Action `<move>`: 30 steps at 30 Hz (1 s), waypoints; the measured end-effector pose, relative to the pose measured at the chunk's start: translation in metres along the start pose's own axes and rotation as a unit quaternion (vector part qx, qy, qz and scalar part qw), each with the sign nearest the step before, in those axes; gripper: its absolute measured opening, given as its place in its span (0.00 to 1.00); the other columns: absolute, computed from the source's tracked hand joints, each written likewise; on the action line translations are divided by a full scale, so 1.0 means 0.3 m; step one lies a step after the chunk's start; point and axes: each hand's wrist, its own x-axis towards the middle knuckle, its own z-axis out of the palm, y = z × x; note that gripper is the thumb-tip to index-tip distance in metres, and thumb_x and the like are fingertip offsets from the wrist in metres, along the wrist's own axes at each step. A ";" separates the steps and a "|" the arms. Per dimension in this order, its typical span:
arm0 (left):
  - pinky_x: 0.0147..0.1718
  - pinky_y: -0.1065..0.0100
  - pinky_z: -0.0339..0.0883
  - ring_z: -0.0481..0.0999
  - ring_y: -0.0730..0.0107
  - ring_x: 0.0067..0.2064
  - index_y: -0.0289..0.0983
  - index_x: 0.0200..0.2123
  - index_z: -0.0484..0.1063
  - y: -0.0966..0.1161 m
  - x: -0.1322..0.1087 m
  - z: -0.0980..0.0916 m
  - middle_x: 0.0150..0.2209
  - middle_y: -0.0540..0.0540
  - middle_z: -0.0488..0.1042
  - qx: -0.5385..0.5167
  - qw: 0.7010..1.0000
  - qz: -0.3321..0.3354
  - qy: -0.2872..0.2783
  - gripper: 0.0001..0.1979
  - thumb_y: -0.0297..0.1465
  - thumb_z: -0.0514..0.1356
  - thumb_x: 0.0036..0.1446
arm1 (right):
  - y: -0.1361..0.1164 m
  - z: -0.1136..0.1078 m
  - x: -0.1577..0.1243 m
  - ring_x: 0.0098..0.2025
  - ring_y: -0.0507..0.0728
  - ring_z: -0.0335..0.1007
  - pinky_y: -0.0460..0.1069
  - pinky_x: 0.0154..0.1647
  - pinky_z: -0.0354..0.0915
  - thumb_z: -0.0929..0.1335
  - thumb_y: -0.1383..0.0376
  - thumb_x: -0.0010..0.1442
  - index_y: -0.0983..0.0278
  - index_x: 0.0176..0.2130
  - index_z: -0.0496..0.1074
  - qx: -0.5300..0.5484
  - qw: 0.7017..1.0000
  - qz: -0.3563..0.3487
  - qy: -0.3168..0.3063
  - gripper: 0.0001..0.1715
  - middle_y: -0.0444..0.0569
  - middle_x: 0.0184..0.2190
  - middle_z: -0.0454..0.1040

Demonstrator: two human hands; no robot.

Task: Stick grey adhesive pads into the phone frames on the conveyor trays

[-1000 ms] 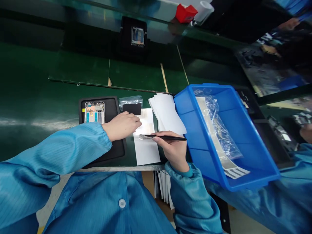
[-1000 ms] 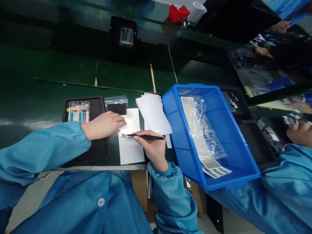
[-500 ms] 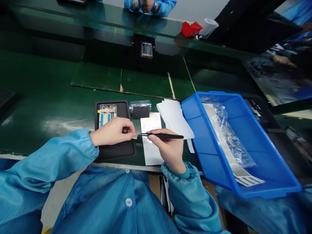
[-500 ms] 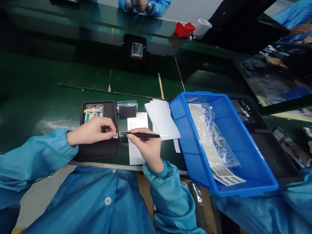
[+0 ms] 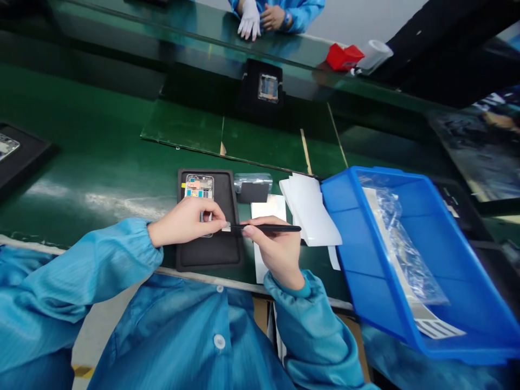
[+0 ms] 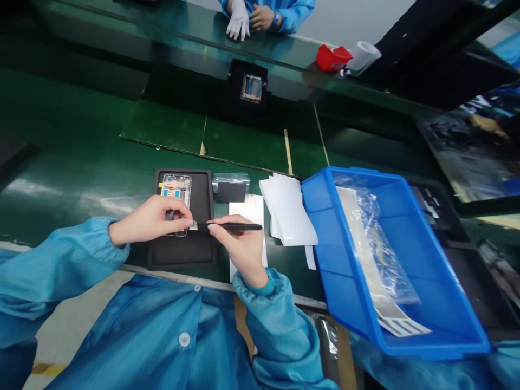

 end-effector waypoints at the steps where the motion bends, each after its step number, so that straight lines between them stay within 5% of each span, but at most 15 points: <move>1: 0.32 0.72 0.64 0.72 0.74 0.31 0.36 0.34 0.79 -0.005 0.000 -0.009 0.31 0.51 0.79 0.004 1.000 -0.002 0.008 0.06 0.32 0.62 0.59 | 0.003 0.001 0.002 0.33 0.57 0.80 0.51 0.36 0.77 0.79 0.63 0.51 0.59 0.33 0.80 -0.003 1.000 -0.004 0.006 0.08 0.47 0.32 0.82; 6: 0.36 0.69 0.65 0.73 0.72 0.32 0.37 0.38 0.78 -0.061 -0.010 -0.092 0.34 0.50 0.79 0.097 0.994 0.002 0.056 0.06 0.31 0.63 0.59 | 0.034 0.000 0.030 0.27 0.56 0.78 0.52 0.31 0.76 0.80 0.62 0.49 0.61 0.32 0.80 -0.009 0.999 -0.016 0.044 0.10 0.48 0.30 0.81; 9: 0.43 0.63 0.64 0.74 0.64 0.42 0.38 0.38 0.77 -0.087 -0.046 -0.127 0.39 0.48 0.78 0.257 0.966 0.041 0.001 0.08 0.34 0.66 0.56 | 0.042 0.014 0.055 0.26 0.57 0.78 0.53 0.30 0.76 0.80 0.62 0.48 0.62 0.32 0.80 -0.009 0.998 -0.016 0.059 0.12 0.48 0.29 0.81; 12: 0.41 0.60 0.62 0.72 0.57 0.45 0.37 0.38 0.76 -0.089 -0.090 -0.106 0.39 0.45 0.76 0.390 0.915 0.075 -0.067 0.13 0.40 0.68 0.55 | 0.028 0.047 0.083 0.26 0.56 0.77 0.51 0.30 0.75 0.80 0.61 0.48 0.61 0.32 0.80 -0.013 0.998 -0.001 0.068 0.12 0.47 0.28 0.80; 15: 0.39 0.59 0.60 0.71 0.57 0.42 0.35 0.36 0.74 -0.088 -0.117 -0.054 0.36 0.44 0.74 0.450 0.884 0.106 -0.070 0.11 0.37 0.66 0.57 | 0.013 0.091 0.122 0.25 0.55 0.77 0.50 0.29 0.75 0.80 0.60 0.49 0.61 0.32 0.80 -0.017 0.998 0.029 0.054 0.11 0.46 0.26 0.79; 19: 0.38 0.59 0.59 0.71 0.58 0.40 0.34 0.36 0.74 -0.086 -0.116 -0.002 0.34 0.45 0.74 0.448 0.884 0.124 -0.058 0.09 0.35 0.65 0.59 | 0.004 0.142 0.172 0.25 0.54 0.76 0.49 0.29 0.75 0.79 0.60 0.50 0.62 0.32 0.80 -0.028 0.999 0.024 0.026 0.10 0.45 0.26 0.79; 23: 0.37 0.60 0.59 0.71 0.59 0.41 0.35 0.36 0.74 -0.097 -0.089 -0.021 0.35 0.45 0.75 0.428 0.891 0.138 -0.057 0.11 0.38 0.65 0.59 | 0.005 0.177 0.208 0.26 0.54 0.75 0.50 0.31 0.75 0.78 0.60 0.51 0.63 0.31 0.79 -0.039 0.999 0.036 -0.006 0.10 0.46 0.27 0.80; 30: 0.33 0.61 0.60 0.70 0.63 0.34 0.36 0.34 0.75 -0.179 -0.042 -0.121 0.30 0.46 0.74 0.455 0.877 0.103 0.117 0.11 0.32 0.55 0.67 | 0.018 0.226 0.255 0.28 0.55 0.77 0.50 0.32 0.76 0.78 0.59 0.50 0.64 0.31 0.79 -0.021 0.995 0.083 -0.045 0.12 0.48 0.28 0.81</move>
